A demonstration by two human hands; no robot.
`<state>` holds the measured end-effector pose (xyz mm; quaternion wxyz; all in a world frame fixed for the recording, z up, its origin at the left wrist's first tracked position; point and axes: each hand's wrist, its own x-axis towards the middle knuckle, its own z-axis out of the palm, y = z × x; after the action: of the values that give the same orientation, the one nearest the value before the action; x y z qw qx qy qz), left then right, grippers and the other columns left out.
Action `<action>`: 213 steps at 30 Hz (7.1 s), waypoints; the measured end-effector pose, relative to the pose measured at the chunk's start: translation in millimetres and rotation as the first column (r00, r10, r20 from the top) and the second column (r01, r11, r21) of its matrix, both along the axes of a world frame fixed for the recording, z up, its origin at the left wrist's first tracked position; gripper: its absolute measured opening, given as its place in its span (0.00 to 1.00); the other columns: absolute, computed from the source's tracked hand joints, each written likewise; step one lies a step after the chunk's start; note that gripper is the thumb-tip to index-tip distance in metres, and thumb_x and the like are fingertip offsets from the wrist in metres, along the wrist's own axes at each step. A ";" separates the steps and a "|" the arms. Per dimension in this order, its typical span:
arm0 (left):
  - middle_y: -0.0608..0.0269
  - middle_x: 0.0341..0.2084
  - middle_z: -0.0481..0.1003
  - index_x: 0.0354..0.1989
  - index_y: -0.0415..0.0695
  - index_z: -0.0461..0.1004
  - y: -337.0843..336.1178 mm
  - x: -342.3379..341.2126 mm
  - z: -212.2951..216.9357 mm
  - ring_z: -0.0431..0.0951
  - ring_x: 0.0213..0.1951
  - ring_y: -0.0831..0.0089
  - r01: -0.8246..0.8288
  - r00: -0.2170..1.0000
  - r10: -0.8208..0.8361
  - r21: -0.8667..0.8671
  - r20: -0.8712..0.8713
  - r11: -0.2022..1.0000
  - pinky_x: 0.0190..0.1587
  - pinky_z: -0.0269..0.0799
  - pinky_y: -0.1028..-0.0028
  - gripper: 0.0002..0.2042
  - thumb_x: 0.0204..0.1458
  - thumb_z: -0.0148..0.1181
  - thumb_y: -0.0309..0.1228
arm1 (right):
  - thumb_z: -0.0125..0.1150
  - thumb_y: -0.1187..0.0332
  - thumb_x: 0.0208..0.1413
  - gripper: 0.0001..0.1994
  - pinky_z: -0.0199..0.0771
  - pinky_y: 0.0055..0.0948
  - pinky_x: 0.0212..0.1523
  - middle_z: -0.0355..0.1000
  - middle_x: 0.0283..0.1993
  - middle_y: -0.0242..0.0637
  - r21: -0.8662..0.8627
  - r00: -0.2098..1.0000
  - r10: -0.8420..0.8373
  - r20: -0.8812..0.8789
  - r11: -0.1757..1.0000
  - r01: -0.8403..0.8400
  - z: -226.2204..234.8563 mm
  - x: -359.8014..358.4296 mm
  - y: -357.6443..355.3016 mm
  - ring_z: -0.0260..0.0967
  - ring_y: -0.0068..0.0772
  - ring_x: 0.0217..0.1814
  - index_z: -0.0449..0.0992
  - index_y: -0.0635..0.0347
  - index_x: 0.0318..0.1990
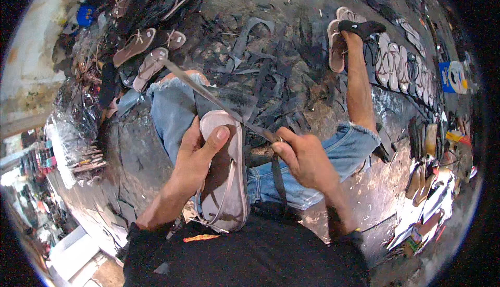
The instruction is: The person sits on the floor and uses a knife-like tool to scrape and trim the soles and straps of multiple flip-flops. They handle each sandal one at a time, turning them over to work on different surfaces, and place finished items aside.
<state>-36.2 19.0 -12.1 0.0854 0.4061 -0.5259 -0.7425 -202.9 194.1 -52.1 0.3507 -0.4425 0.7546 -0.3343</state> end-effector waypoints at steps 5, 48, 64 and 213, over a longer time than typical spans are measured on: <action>0.63 0.50 0.74 0.62 0.39 0.64 -5.4 -7.9 -1.0 0.72 0.52 0.74 0.131 0.991 -0.127 -0.070 0.052 0.989 0.58 0.65 0.72 0.29 0.61 0.62 0.46 | 0.47 0.50 0.68 0.25 0.71 0.50 0.35 0.74 0.28 0.58 0.032 0.969 0.228 0.101 0.972 -0.232 23.6 -46.8 -42.8 0.75 0.61 0.32 0.70 0.63 0.59; 0.55 0.41 0.80 0.55 0.32 0.71 24.1 11.5 -51.3 0.83 0.41 0.69 -0.216 0.963 0.238 0.168 -0.123 0.962 0.46 0.81 0.69 0.25 0.48 0.72 0.23 | 0.53 0.62 0.61 0.11 0.68 0.54 0.32 0.72 0.27 0.54 -0.090 0.998 0.002 0.063 0.996 0.004 -28.6 8.9 19.1 0.70 0.64 0.31 0.72 0.58 0.45; 0.45 0.66 0.60 0.72 0.40 0.44 -204.6 -116.9 11.2 0.62 0.67 0.47 -0.669 0.554 0.674 0.221 -0.489 0.710 0.69 0.58 0.42 0.42 0.59 0.62 0.46 | 0.53 0.55 0.69 0.16 0.60 0.22 0.14 0.64 0.25 0.29 -0.293 0.037 -0.838 0.545 -0.149 0.944 -20.9 -2.0 181.1 0.59 0.19 0.16 0.63 0.56 0.52; 0.54 0.45 0.81 0.37 0.45 0.83 112.6 -537.5 -218.1 0.77 0.53 0.57 0.017 0.615 -0.768 -0.977 0.176 -0.210 0.63 0.61 0.56 0.15 0.59 0.52 0.40 | 0.68 0.61 0.56 0.17 0.68 0.45 0.57 0.75 0.51 0.48 -0.589 0.011 -0.835 -0.551 0.398 0.704 -129.8 -293.8 88.7 0.71 0.53 0.55 0.77 0.59 0.50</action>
<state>-573.8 131.6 -230.2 0.2163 -0.2112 -0.9332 -0.1941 -496.7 282.7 -181.9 -0.3026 -0.0775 0.9061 -0.2854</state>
